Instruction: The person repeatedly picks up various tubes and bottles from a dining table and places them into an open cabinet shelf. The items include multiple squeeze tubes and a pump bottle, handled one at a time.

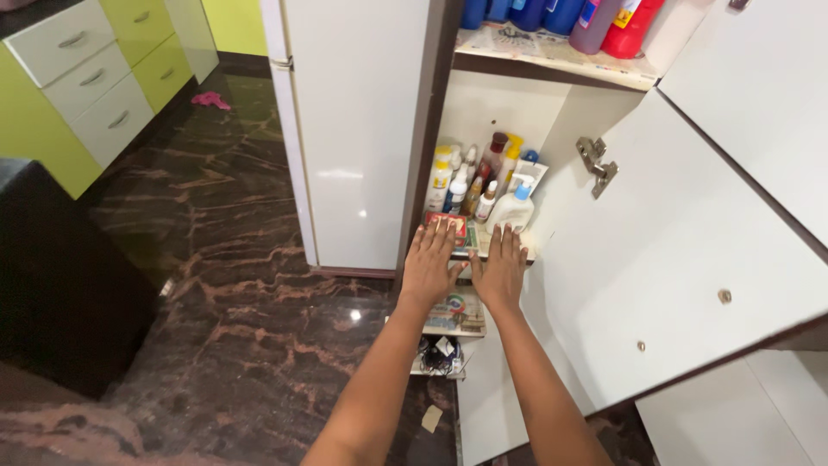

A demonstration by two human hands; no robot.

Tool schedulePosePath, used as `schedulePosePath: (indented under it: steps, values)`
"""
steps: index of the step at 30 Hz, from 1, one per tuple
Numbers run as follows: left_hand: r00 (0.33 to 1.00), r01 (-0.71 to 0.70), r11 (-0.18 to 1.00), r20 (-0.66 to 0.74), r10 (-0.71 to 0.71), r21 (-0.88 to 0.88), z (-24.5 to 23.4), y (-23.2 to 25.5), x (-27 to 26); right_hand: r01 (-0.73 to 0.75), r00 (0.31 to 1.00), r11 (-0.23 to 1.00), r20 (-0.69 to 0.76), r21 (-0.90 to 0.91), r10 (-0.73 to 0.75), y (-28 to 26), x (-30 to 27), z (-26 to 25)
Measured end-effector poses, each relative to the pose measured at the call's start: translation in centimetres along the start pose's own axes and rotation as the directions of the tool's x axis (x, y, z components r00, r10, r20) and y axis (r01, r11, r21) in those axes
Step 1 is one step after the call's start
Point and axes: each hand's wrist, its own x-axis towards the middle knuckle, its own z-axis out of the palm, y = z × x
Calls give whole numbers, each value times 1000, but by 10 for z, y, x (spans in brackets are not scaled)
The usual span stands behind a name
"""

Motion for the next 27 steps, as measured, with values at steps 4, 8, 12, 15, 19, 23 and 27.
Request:
schedulePosePath:
  steps: [4,8,12,15,19,23,27]
  values:
    - [998,-17,999,-57,19,27,-33,-3,-19,34,999,999,11,-15,-34,-29,-16,-19]
    - [997,22,997,-79,-16,72,-70,-11,-42,59,998,998,34,-10,-59,-64,-31,-34]
    - [993,92,991,-83,-84,99,-111,-25,-74,101,994,995,39,10,-102,-103,-44,-42]
    - [987,159,968,-56,-151,196,-143,-37,-99,176,984,984,38,18,-176,-133,-51,-48]
    - [962,273,919,-93,-257,286,-183,-52,-133,262,963,960,45,96,-267,-178,-63,-56]
    - [923,384,838,-159,-350,389,-220,-60,-177,342,927,924,96,171,-362,-224,-83,-67]
    - [862,505,752,-197,-468,423,-251,-55,-238,438,870,866,129,241,-476,-266,-118,-78]
